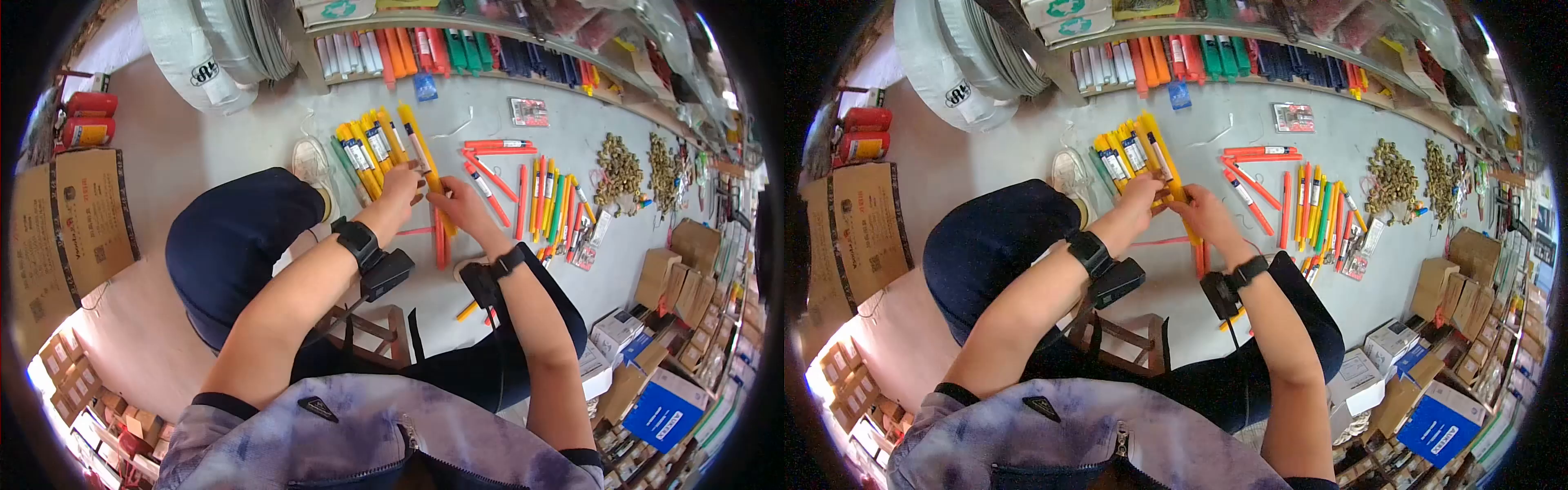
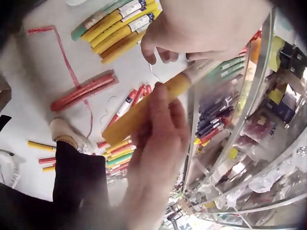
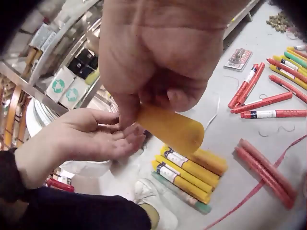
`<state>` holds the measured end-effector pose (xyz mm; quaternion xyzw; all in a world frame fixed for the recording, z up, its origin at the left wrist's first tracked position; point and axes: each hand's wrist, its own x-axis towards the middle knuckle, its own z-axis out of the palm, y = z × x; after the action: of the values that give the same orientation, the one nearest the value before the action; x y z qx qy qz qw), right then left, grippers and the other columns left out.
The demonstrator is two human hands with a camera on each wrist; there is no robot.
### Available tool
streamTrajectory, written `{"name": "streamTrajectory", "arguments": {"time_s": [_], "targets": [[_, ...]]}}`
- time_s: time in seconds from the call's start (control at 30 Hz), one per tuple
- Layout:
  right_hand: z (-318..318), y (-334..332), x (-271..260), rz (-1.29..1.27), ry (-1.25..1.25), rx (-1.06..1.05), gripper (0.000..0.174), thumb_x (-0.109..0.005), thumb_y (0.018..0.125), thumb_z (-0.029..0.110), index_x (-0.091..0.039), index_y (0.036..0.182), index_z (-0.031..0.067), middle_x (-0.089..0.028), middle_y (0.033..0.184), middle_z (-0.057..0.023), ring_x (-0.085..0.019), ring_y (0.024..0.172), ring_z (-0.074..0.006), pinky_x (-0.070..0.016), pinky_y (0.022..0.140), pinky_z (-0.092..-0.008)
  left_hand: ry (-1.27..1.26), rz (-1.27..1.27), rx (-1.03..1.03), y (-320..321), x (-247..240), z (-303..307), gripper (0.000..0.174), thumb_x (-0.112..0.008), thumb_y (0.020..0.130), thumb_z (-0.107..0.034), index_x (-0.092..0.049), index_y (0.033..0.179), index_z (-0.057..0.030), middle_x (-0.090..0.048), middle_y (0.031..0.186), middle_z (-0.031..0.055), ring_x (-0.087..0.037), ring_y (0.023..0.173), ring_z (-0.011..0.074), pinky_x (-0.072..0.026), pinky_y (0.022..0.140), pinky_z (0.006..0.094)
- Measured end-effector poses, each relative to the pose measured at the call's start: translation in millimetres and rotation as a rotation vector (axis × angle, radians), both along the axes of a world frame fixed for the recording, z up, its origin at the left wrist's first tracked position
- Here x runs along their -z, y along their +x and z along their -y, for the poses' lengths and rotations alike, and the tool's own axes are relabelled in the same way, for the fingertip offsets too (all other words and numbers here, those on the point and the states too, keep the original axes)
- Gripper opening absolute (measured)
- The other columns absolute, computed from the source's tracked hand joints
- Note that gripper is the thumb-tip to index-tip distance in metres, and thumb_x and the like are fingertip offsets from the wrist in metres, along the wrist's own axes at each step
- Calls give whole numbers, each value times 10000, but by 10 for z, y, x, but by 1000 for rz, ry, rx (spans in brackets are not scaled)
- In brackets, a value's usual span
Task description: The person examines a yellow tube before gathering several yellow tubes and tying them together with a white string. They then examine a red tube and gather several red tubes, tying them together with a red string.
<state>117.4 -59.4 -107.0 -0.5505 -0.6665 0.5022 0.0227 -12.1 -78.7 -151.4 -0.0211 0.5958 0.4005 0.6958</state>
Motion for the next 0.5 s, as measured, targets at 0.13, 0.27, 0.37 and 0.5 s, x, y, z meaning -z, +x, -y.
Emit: {"name": "streamTrajectory", "arguments": {"time_s": [0.13,0.27,0.37,0.5], "targets": [[-124,-188,669,145,52,-71,328,-595,735,296,-552,912,24,-572,877,-151,-564,802,-303,-440,666,-347,-4,111,0,-155,380,113,311,-436,783,-98,-497,1087,-108,-538,894,5,-492,821,119,-389,674,327],[-173,-396,1170,284,108,-76,357,-582,726,344,-543,888,29,-571,916,-141,-558,826,-323,-444,688,-398,-114,21,-54,-334,813,151,223,-450,812,-168,-479,1030,-134,-512,886,-18,-495,802,121,-402,703,315],[-178,-479,1526,331,81,-30,373,-581,720,348,-531,912,32,-567,923,-137,-560,826,-321,-447,687,-404,-166,-32,-95,-443,963,173,243,-478,804,-205,-476,1036,-134,-499,862,-11,-483,777,119,-401,665,304],[-182,-502,1857,374,110,-71,377,-580,724,325,-506,964,44,-545,971,-146,-562,833,-318,-454,682,-404,-309,-90,-107,-540,1177,174,285,-501,792,-215,-464,1061,-126,-489,845,2,-463,732,113,-397,598,286]]}}
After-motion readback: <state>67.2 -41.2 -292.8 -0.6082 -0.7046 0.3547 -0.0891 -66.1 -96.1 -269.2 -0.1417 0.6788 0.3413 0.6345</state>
